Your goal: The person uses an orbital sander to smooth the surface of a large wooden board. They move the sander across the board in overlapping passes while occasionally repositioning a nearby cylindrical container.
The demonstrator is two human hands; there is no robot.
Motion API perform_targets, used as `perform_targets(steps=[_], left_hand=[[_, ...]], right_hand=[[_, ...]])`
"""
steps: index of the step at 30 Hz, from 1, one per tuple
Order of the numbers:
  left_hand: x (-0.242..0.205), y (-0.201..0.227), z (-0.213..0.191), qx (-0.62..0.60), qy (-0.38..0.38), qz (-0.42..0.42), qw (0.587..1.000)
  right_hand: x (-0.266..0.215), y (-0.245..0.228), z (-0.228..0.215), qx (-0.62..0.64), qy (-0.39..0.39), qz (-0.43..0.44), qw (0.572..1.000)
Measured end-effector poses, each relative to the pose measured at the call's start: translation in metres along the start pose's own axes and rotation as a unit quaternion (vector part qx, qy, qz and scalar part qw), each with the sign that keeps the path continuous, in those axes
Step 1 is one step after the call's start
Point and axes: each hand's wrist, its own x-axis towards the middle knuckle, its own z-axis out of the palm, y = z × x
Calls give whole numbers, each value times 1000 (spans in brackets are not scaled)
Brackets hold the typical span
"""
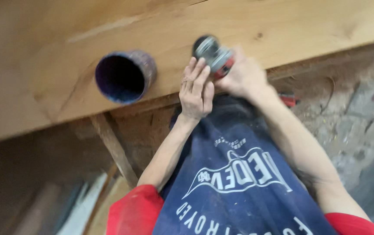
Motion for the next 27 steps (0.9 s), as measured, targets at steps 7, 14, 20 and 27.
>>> perform_targets(steps=[7,14,20,27], left_hand=[[63,8,-24,24,-247,135,959],[78,38,80,-27,-305,178,935],[81,60,232,-92,-308,264,909],[100,105,329,-150,-136,394,897]], right_hand=[[-44,-18,44,29,-6,7,1000],[-50,72,5,98,70,68,990],[-46,188,-29,103,161,34,981],[-41,265,-84,81,150,-17,985]])
